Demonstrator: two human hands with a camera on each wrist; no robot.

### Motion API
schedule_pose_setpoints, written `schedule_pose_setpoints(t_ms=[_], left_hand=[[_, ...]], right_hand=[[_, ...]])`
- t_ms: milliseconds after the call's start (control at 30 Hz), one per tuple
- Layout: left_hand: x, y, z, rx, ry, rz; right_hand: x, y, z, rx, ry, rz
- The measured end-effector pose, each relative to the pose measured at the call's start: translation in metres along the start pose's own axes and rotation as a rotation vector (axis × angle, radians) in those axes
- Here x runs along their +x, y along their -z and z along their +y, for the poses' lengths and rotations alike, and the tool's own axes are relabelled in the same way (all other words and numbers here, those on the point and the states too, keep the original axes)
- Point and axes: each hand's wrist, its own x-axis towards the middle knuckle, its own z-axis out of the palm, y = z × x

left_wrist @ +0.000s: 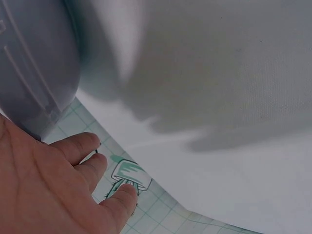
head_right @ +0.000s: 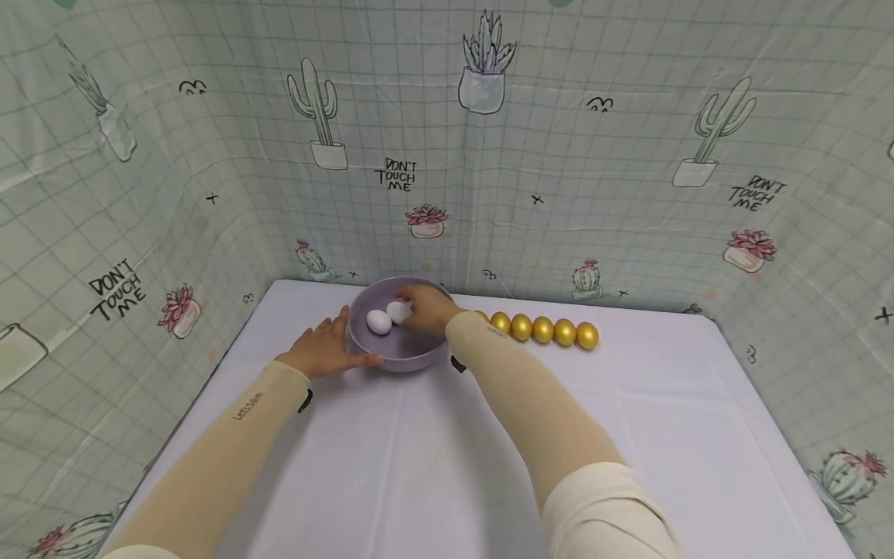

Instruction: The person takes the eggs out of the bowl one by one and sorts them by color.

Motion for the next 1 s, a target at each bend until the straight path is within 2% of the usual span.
schedule_pose_setpoints(t_ms=[233,367,733,1000], left_hand=[[0.001,0.0,0.002,0.004,-0.005,-0.005],[0.001,0.0,0.002,0.015,-0.005,-0.003],[0.0,0.0,0.001,0.022,-0.008,0.016],[0.0,-0.001,0.0,0.025,-0.005,0.017]], right_hand=[[0.005,-0.009,0.004,-0.076,0.004,0.005],[0.007,-0.012,0.005,-0.074,-0.003,0.007],[0.01,-0.018,0.003,-0.043,0.004,-0.052],[0.014,-0.022,0.002,-0.127,-0.005,-0.083]])
